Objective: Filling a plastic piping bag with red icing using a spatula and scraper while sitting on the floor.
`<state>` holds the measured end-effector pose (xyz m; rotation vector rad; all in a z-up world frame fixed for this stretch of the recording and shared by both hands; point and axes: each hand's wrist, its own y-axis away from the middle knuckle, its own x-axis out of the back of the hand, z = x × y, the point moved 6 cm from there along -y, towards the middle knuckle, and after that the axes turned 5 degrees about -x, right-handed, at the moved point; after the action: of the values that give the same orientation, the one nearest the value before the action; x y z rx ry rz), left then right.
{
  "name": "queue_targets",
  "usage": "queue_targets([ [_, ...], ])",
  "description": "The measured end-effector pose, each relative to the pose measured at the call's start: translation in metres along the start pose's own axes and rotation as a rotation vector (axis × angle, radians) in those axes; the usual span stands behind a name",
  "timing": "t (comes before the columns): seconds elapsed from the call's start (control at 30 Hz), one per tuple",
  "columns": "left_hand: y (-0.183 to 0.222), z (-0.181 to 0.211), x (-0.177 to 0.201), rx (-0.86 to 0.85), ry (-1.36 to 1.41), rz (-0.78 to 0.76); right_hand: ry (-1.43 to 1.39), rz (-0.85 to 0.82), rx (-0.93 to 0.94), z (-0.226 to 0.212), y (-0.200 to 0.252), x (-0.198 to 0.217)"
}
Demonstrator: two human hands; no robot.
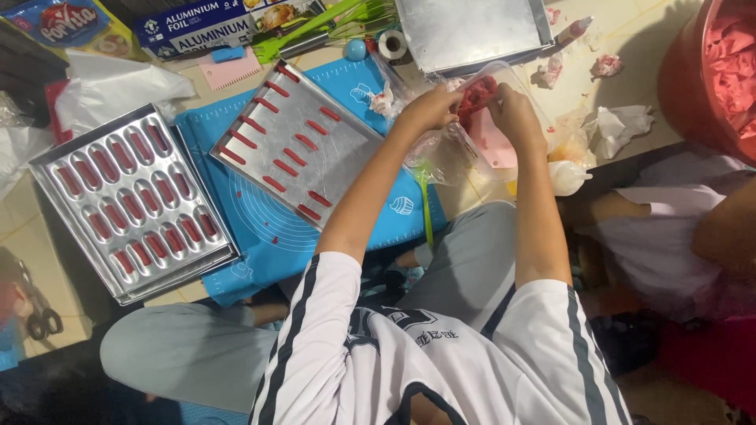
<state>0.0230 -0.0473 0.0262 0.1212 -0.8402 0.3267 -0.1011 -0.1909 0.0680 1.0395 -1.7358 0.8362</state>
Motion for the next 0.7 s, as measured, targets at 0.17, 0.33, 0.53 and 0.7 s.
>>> queue_targets([
  [0.17, -0.001, -0.004, -0.001, -0.003, -0.022, -0.001, -0.162, -0.01, -0.132, 0.02, -0.013, -0.03],
  [0.33, 0.003, 0.008, 0.006, -0.035, -0.022, 0.01, -0.147, -0.052, -0.125, 0.031, -0.029, -0.054],
  [0.53, 0.003, 0.001, 0.004, 0.004, -0.051, -0.017, -0.185, -0.122, -0.109, -0.01, -0.016, -0.014],
  [0.7, 0.001, 0.002, 0.002, 0.026, -0.039, -0.051, -0.059, -0.243, -0.02, -0.044, -0.007, 0.002],
])
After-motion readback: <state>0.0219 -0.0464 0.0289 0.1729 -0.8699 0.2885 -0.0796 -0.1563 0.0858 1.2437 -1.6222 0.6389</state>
